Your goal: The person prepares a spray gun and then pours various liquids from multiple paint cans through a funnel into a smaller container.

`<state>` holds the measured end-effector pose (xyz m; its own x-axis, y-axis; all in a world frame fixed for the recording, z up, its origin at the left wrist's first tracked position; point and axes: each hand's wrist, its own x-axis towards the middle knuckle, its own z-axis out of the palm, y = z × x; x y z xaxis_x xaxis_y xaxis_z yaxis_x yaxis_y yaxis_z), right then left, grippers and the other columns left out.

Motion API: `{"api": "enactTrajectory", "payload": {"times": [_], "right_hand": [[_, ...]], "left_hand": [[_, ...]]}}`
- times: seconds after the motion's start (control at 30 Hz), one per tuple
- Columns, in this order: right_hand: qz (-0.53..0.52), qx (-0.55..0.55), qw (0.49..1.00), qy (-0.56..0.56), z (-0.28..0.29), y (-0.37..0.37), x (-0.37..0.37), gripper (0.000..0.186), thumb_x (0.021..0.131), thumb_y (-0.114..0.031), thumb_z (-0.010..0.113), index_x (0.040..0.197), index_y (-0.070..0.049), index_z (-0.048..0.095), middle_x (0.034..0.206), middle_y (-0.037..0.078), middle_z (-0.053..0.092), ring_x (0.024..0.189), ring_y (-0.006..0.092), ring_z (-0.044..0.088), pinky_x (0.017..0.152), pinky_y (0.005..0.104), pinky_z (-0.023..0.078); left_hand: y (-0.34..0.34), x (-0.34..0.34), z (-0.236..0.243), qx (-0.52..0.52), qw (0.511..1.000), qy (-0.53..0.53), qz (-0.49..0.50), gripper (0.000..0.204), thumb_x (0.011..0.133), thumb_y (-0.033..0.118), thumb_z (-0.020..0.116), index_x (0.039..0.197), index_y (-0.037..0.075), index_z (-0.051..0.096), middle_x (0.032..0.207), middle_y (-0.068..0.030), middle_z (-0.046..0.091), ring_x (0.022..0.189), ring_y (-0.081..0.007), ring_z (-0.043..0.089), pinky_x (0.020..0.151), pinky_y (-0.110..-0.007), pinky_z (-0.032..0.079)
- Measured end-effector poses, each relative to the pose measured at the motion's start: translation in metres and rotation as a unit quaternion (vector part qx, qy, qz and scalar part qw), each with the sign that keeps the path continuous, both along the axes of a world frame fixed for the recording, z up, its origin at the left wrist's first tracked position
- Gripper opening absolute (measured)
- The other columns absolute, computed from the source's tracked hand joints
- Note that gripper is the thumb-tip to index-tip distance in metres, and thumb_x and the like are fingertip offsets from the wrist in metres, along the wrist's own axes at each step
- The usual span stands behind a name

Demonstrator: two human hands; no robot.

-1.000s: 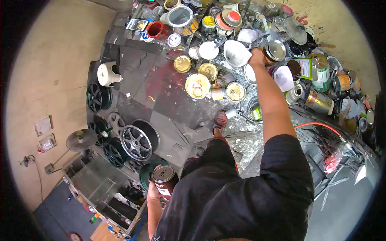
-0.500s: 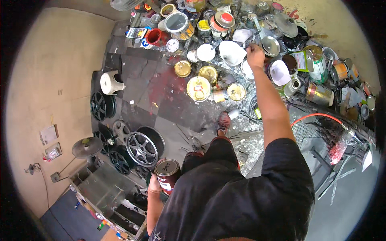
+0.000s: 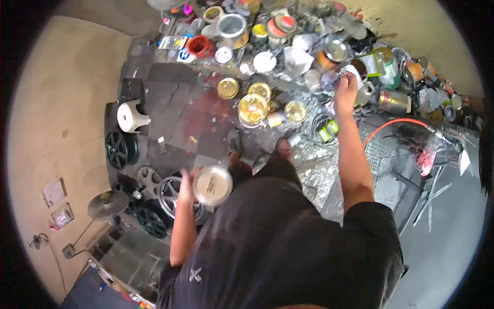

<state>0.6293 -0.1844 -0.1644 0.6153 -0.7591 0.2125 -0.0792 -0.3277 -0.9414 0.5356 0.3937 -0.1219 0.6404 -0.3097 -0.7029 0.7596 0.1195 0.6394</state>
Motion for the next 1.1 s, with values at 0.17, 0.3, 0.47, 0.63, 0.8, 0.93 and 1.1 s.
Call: {"api": "enactTrajectory", "payload": {"times": [0.17, 0.3, 0.47, 0.63, 0.8, 0.93, 1.1], "right_hand": [[0.3, 0.186, 0.894, 0.277, 0.098, 0.175, -0.059, 0.026, 0.103, -0.018, 0.053, 0.118, 0.0, 0.063, 0.084, 0.002, 0.064, 0.068, 0.0078, 0.056, 0.061, 0.025, 0.047], [0.416, 0.202, 0.834, 0.302, 0.152, 0.285, -0.062, 0.021, 0.099, -0.014, 0.061, 0.116, -0.002, 0.067, 0.081, 0.003, 0.068, 0.062, 0.007, 0.059, 0.057, 0.0237, 0.048], [0.446, 0.157, 0.822, 0.316, 0.168, 0.342, -0.039, 0.022, 0.096, -0.022, 0.066, 0.104, -0.002, 0.07, 0.082, 0.01, 0.071, 0.062, 0.0169, 0.065, 0.061, 0.0334, 0.052], [0.451, 0.024, 0.835, 0.314, 0.165, 0.367, -0.032, 0.022, 0.092, -0.021, 0.068, 0.101, -0.002, 0.072, 0.089, 0.018, 0.072, 0.084, 0.0356, 0.07, 0.075, 0.043, 0.054], [0.468, -0.049, 0.83, 0.299, 0.173, 0.375, -0.016, 0.019, 0.091, -0.02, 0.068, 0.096, -0.002, 0.071, 0.088, 0.019, 0.071, 0.083, 0.038, 0.069, 0.074, 0.0449, 0.054], [0.485, -0.145, 0.789, 0.348, 0.179, 0.382, -0.005, 0.018, 0.089, -0.02, 0.069, 0.091, -0.002, 0.071, 0.086, 0.019, 0.07, 0.082, 0.0385, 0.068, 0.073, 0.0466, 0.053], [0.536, -0.051, 0.78, 0.319, 0.161, 0.365, 0.002, 0.013, 0.091, -0.012, 0.066, 0.094, 0.0, 0.069, 0.077, 0.013, 0.07, 0.064, 0.0227, 0.065, 0.062, 0.0352, 0.051]], "left_hand": [[-0.007, 0.113, 0.011, -0.078, 0.979, -0.041, -0.185, 0.083, 0.098, 0.064, 0.045, 0.14, -0.007, 0.048, 0.136, -0.0195, 0.059, 0.126, -0.0287, 0.057, 0.108, -0.043, 0.044], [0.003, 0.157, 0.013, -0.172, 0.944, -0.064, -0.274, 0.089, 0.088, 0.066, 0.058, 0.134, -0.009, 0.054, 0.126, -0.0185, 0.065, 0.116, -0.0266, 0.064, 0.103, -0.04, 0.048], [0.019, 0.194, 0.021, -0.182, 0.899, -0.161, -0.365, 0.084, 0.084, 0.063, 0.061, 0.126, -0.01, 0.061, 0.118, -0.0181, 0.07, 0.107, -0.0252, 0.067, 0.098, -0.037, 0.05], [0.033, 0.213, 0.025, -0.185, 0.892, -0.192, -0.366, 0.076, 0.086, 0.057, 0.06, 0.124, -0.009, 0.063, 0.118, -0.0194, 0.07, 0.109, -0.0252, 0.066, 0.099, -0.037, 0.049], [0.035, 0.226, 0.035, -0.197, 0.88, -0.197, -0.385, 0.074, 0.087, 0.055, 0.059, 0.124, -0.009, 0.064, 0.118, -0.0192, 0.07, 0.11, -0.0252, 0.066, 0.099, -0.037, 0.049], [0.029, 0.231, 0.038, -0.175, 0.866, -0.217, -0.414, 0.075, 0.086, 0.055, 0.059, 0.125, -0.009, 0.063, 0.118, -0.0188, 0.07, 0.109, -0.0256, 0.066, 0.099, -0.037, 0.048], [0.031, 0.225, 0.028, -0.194, 0.881, -0.201, -0.382, 0.076, 0.084, 0.055, 0.059, 0.124, -0.009, 0.064, 0.116, -0.0193, 0.07, 0.107, -0.0257, 0.067, 0.097, -0.037, 0.049]]}}
